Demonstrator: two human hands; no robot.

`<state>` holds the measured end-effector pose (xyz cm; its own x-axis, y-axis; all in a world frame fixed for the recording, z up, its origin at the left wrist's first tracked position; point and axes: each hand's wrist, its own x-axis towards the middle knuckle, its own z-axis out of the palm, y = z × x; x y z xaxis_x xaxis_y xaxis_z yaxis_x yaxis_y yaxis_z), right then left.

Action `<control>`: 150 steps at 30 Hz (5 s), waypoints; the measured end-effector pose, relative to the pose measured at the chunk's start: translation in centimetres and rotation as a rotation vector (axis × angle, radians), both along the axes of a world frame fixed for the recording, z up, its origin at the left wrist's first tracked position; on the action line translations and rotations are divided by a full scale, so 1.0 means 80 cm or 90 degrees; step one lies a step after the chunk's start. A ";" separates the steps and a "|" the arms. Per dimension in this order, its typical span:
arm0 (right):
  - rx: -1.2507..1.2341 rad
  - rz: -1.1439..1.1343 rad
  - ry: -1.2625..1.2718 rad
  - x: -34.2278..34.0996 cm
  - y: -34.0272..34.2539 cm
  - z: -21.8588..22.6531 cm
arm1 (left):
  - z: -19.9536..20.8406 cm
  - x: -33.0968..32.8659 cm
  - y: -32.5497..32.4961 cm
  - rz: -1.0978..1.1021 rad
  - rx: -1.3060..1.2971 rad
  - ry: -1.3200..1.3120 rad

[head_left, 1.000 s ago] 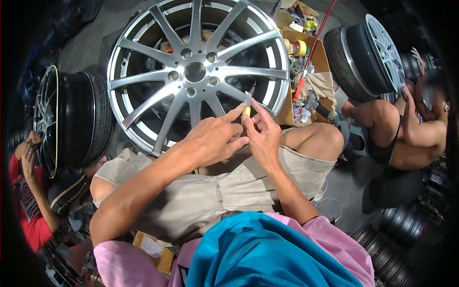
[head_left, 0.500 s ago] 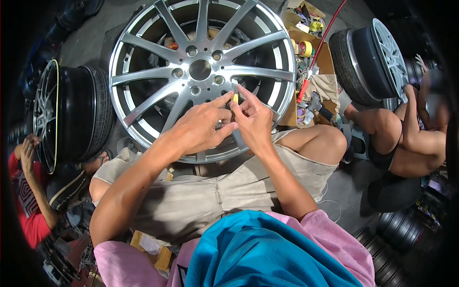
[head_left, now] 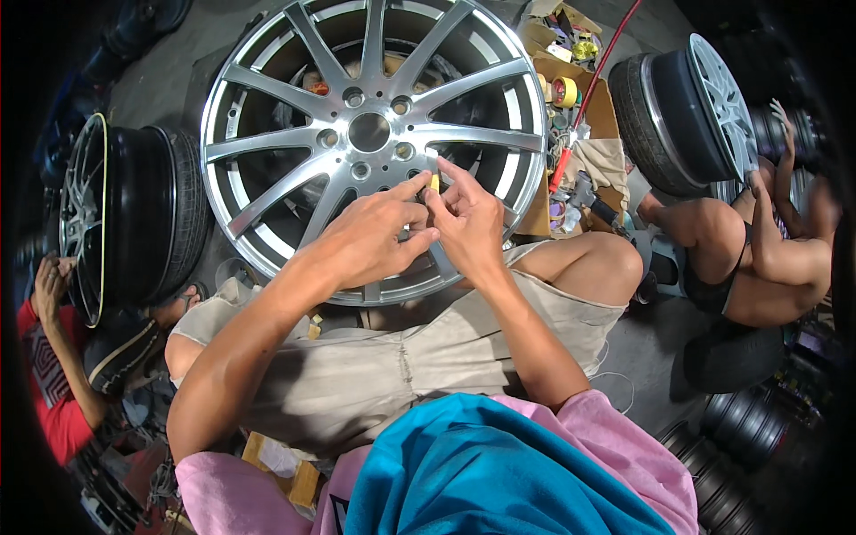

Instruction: The person applies small pieces of material to the spokes of an alloy car wheel by hand. They press the pieces onto different parts of the spokes sequentially.

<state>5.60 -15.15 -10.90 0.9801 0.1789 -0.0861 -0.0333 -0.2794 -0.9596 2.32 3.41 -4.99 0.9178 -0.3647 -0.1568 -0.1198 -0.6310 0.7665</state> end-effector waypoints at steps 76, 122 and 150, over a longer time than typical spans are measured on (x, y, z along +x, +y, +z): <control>-0.131 0.213 -0.041 0.008 -0.036 0.018 | 0.008 -0.023 -0.014 -0.026 0.111 0.013; -0.291 0.457 -0.415 0.117 -0.028 0.038 | 0.042 -0.017 0.014 -0.101 0.328 0.152; -0.283 0.494 -0.372 0.126 -0.037 0.047 | 0.041 -0.014 0.010 -0.105 0.334 0.151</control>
